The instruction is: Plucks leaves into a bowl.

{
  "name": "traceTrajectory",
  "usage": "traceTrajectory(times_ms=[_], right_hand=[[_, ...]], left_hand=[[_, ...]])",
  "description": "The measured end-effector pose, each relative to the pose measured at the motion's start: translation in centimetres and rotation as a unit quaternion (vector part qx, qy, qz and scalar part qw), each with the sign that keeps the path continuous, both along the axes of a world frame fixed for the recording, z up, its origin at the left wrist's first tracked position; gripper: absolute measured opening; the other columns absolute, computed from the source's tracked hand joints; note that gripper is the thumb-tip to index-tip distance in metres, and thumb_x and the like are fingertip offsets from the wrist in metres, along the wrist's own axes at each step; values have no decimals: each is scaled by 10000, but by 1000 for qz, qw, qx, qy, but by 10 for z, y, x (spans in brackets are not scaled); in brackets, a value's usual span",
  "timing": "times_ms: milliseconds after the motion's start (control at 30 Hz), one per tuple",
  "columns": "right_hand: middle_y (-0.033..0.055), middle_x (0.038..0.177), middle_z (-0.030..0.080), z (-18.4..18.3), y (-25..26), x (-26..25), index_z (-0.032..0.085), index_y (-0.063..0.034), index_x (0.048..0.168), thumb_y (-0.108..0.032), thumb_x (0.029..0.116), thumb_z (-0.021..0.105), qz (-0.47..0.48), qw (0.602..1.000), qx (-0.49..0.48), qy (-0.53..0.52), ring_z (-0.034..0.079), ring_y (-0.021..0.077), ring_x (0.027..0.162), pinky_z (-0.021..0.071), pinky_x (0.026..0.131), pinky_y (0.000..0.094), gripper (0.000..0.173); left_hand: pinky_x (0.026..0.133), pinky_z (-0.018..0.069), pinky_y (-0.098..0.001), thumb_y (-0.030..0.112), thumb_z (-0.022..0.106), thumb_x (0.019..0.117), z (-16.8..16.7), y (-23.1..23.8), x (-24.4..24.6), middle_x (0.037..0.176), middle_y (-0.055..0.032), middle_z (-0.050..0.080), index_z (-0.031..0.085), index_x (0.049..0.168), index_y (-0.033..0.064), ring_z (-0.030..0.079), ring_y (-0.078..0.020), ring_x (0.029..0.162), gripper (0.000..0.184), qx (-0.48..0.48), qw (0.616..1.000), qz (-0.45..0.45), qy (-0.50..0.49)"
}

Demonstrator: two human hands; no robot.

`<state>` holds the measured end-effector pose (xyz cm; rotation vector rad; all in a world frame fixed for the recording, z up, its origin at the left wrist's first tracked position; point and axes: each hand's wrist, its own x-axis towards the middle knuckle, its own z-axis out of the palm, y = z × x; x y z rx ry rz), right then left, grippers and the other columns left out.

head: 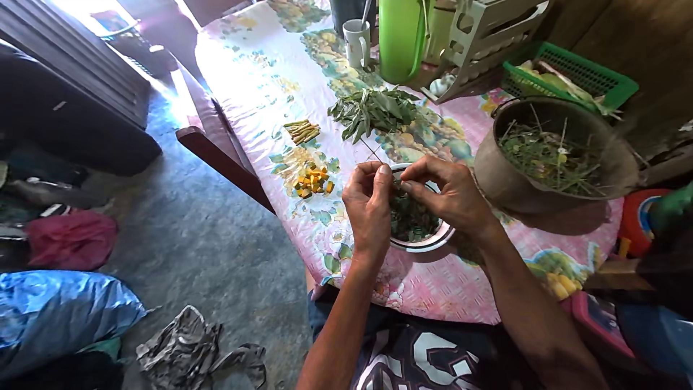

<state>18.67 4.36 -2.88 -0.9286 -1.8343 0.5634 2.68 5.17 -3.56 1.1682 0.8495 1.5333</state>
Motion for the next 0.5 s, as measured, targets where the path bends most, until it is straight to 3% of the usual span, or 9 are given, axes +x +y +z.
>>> traceTrajectory(times_ms=[133,367,433,500], right_hand=[[27,907,686,-1,4,-2,665,-52,1018,-22,901,651,-7,1000,-11,-12,658,90,733,585,649,247,122],[25,793,606,4,-2,6,618,-69,970,-37,885,603,-40,998,-41,23,553,89,594,474,496,211,92],[49,839,617,5,-2,11,625,-54,991,-9,903,600,-21,998,-62,25,587,111,620,524,526,230,102],[51,944,681,7,-2,18,659,-52,1054,-8,924,568,-9,997,-76,-6,661,120,734,587,641,258,165]], left_hand=[[641,570,-242,114,585,1032,-3,1,-1,895,-49,665,649,1105,49,648,-104,719,116,60,996,4,69],[665,604,-281,121,555,1045,0,1,-8,903,-30,642,620,1068,69,654,-115,719,87,58,997,30,35],[666,602,-278,146,552,1054,3,1,-12,905,-25,639,622,1085,86,652,-115,724,97,44,999,15,15],[671,601,-284,137,564,1047,5,1,-14,890,-30,637,637,1093,85,652,-120,722,101,20,1000,-3,-18]])
